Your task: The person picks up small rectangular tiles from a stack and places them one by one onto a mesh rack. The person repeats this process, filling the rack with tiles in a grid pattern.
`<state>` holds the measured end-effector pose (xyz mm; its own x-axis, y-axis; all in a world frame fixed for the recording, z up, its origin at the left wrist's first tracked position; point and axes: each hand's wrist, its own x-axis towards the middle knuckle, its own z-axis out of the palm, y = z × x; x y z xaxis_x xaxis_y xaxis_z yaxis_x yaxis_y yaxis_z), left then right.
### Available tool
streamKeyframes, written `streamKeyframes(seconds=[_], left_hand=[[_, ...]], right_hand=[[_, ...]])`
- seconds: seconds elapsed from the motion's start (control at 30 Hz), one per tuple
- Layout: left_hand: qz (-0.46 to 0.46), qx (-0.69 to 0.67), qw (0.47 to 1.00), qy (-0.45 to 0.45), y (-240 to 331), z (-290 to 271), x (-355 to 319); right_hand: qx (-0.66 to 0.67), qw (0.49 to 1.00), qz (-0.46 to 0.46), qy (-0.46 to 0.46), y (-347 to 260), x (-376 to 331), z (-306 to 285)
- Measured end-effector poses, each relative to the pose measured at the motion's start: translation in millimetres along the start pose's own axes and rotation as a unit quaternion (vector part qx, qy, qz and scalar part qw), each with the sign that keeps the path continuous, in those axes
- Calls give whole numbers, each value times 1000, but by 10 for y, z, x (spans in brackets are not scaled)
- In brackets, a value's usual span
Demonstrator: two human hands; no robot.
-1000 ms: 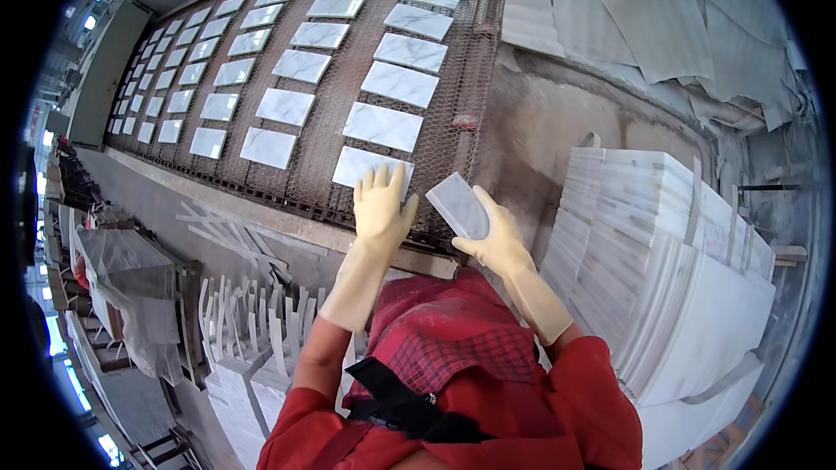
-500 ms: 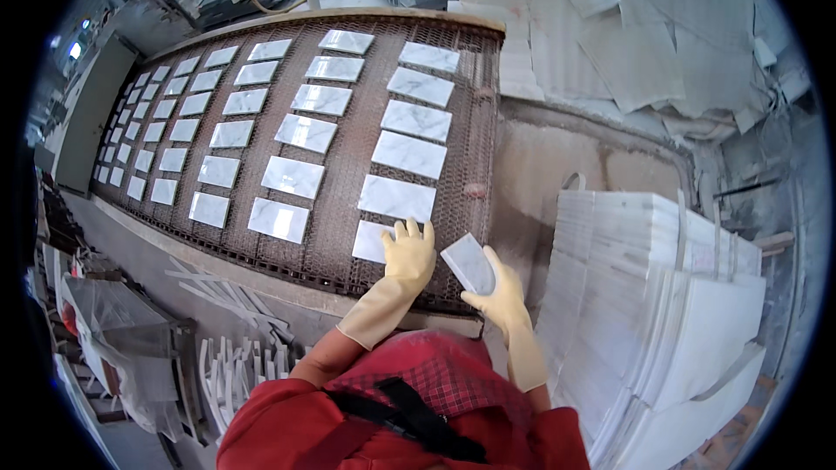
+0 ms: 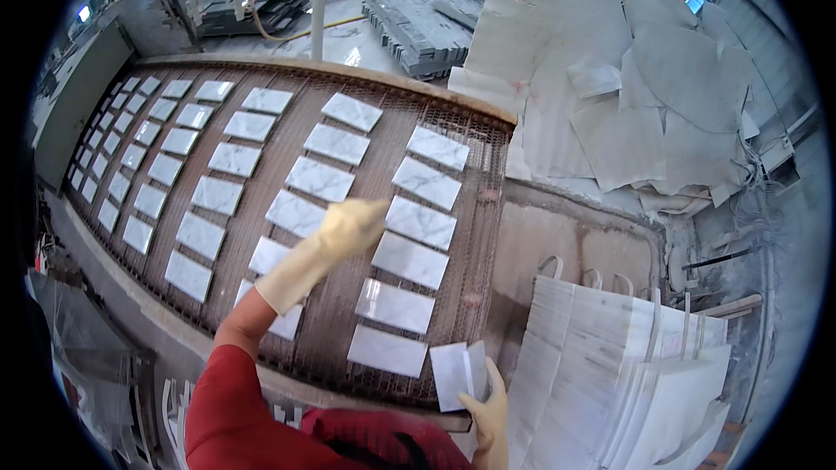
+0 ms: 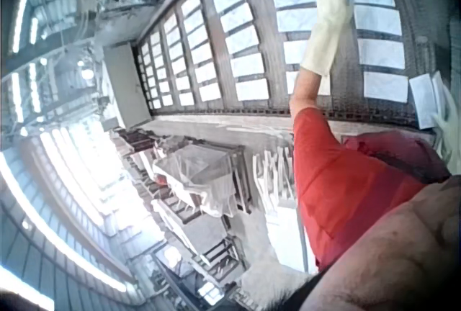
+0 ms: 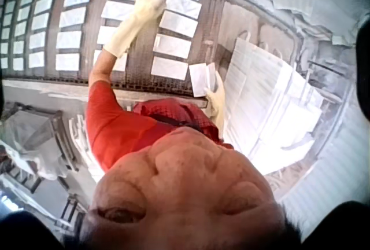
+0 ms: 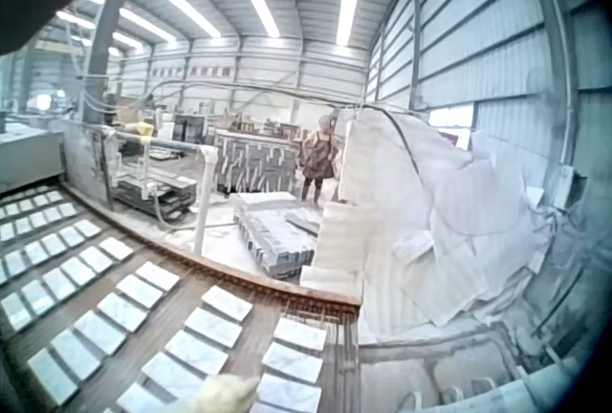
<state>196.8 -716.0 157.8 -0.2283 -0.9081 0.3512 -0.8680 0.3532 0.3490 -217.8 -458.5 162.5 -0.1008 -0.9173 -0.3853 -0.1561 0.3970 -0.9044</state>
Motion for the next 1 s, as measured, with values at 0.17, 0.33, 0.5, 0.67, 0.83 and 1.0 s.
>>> streamKeyframes(seconds=[0.17, 0.33, 0.5, 0.67, 0.83, 1.0], left_hand=[[-65, 179, 981, -37, -1004, 84, 1171], [-104, 324, 922, -183, -1532, 151, 1982], [-103, 368, 866, -323, -1847, 200, 2408], [-105, 340, 849, -390, -1903, 164, 2685], [-120, 315, 836, -434, -1939, 145, 2805], [-131, 303, 835, -439, -1871, 127, 2802]], right_hand=[[47, 997, 60, 5, -166, 156, 25], [-109, 992, 61, -19, -72, 306, 62], [-40, 994, 104, -11, -30, 384, 72], [-15, 993, 117, -20, -22, 453, 86], [-5, 990, 137, -16, -111, 485, 100], [-16, 991, 129, -5, -184, 495, 124]])
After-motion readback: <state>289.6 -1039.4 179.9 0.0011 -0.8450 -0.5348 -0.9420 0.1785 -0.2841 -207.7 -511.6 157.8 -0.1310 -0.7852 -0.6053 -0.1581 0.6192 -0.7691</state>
